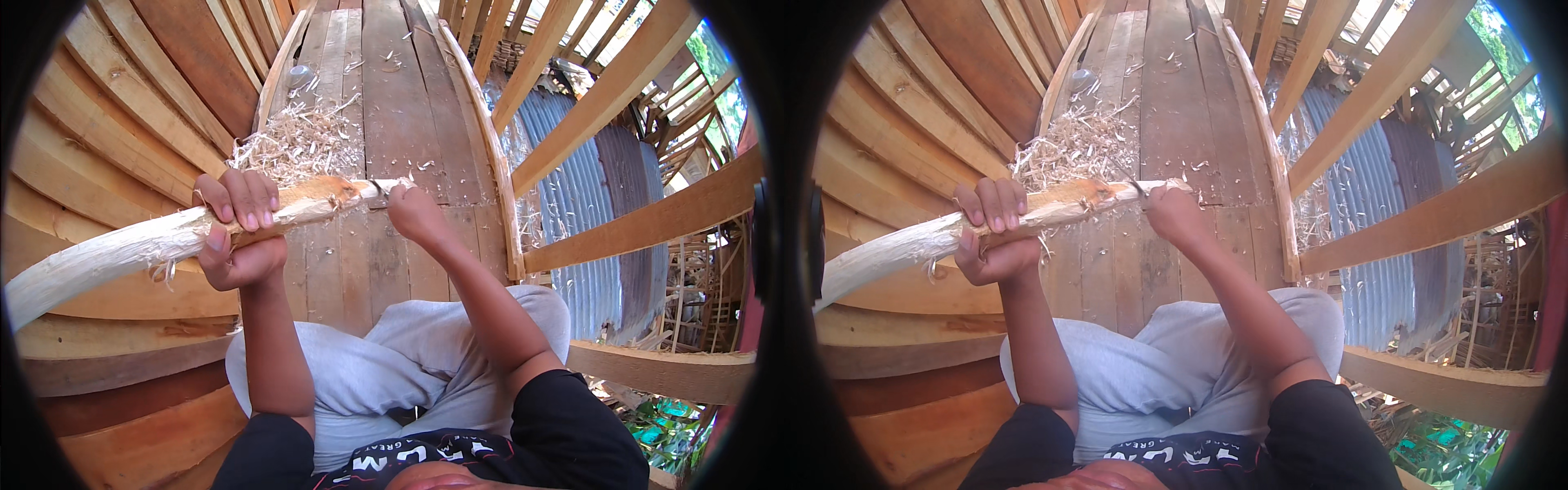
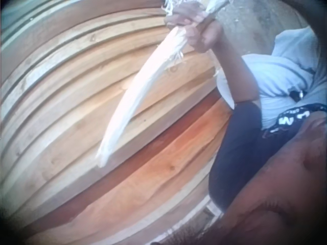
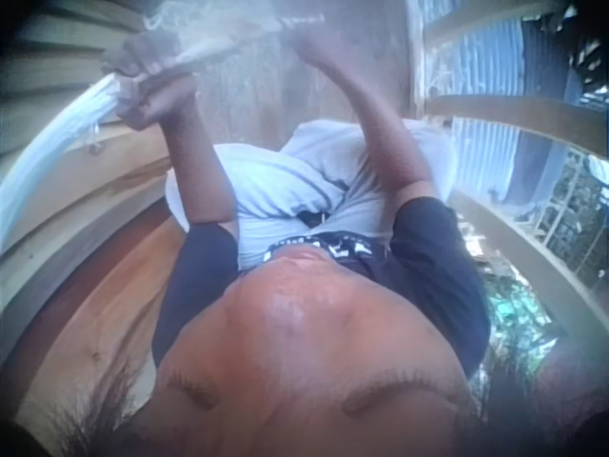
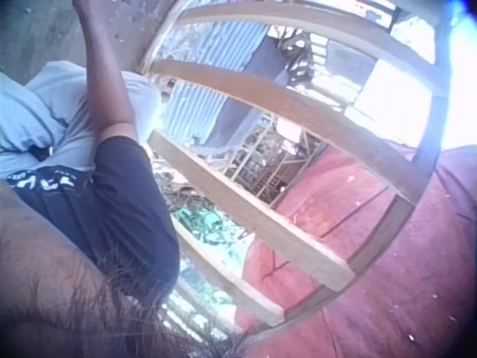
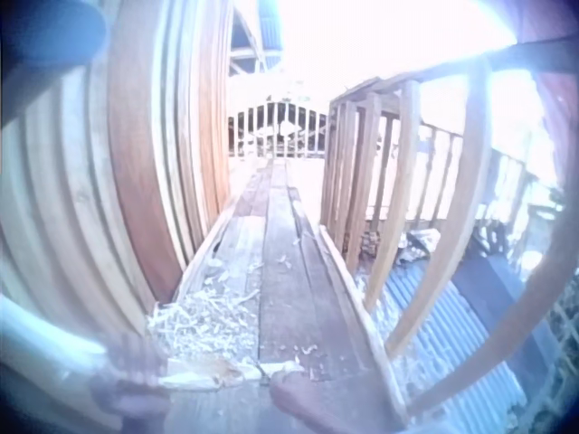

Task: The person sits cross-legged and uses a knife to carve a long, curved piece of wood, peeling away bark and shaping the surface. Wood shavings accumulate on the floor as the person continues to refine the wood's shape.

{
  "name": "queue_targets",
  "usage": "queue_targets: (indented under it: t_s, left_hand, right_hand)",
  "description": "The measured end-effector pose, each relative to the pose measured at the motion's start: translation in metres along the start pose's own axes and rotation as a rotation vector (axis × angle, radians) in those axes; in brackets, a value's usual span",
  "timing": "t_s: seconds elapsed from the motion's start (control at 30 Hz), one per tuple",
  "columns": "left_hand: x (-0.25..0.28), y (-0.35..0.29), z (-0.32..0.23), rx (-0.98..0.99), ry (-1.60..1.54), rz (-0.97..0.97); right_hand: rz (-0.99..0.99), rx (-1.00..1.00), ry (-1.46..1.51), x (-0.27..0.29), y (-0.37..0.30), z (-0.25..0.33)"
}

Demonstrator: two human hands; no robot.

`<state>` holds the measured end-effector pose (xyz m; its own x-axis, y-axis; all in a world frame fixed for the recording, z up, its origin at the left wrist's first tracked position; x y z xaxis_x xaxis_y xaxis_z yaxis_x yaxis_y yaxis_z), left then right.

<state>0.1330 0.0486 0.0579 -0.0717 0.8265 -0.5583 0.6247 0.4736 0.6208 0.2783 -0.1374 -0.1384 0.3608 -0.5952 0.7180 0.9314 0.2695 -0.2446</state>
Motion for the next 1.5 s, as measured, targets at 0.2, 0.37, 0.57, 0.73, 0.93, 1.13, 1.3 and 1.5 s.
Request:
queue_targets:
  t_s: [0.2,0.37,0.57,0.73,0.93,1.13,1.3,1.5]
  left_hand:
    - [0.015,0.004,-0.001,-0.022,-0.028,-0.153]
    - [0.023,0.003,-0.001,-0.018,-0.052,-0.132]
    - [0.002,0.002,0.0,-0.007,-0.041,-0.077]
    - [0.008,0.002,0.003,-0.003,-0.036,-0.083]
    - [0.016,0.005,-0.003,-0.026,-0.04,-0.151]
    - [0.018,0.005,0.002,-0.013,-0.059,-0.119]
    - [0.008,0.004,-0.001,-0.015,-0.048,-0.075]
    - [0.012,0.005,-0.001,-0.016,-0.027,-0.074]
  right_hand:
    - [-0.05,-0.066,0.044,0.003,0.005,-0.007]
    - [-0.044,-0.009,0.044,0.01,-0.018,0.019]
    - [-0.095,-0.067,0.037,0.003,0.01,-0.028]
    - [-0.073,-0.003,0.058,-0.004,0.01,-0.025]
    - [-0.032,-0.066,0.036,0.002,-0.008,0.009]
    - [-0.019,-0.008,-0.036,-0.006,0.015,-0.017]
    - [-0.036,-0.026,-0.073,-0.002,0.018,-0.021]
    - [-0.026,0.062,-0.052,0.003,-0.004,0.013]
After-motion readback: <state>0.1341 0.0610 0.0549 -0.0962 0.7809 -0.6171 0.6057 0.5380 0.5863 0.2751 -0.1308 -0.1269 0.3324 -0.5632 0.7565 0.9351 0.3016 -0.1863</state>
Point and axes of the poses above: each hand's wrist, its own y-axis towards the middle knuckle, its own x-axis out of the back of the hand, z = x × y, the point moved 8 cm from there along y, towards the middle knuckle, and after that the axes turned 6 degrees about -z, right-handed, at the moved point
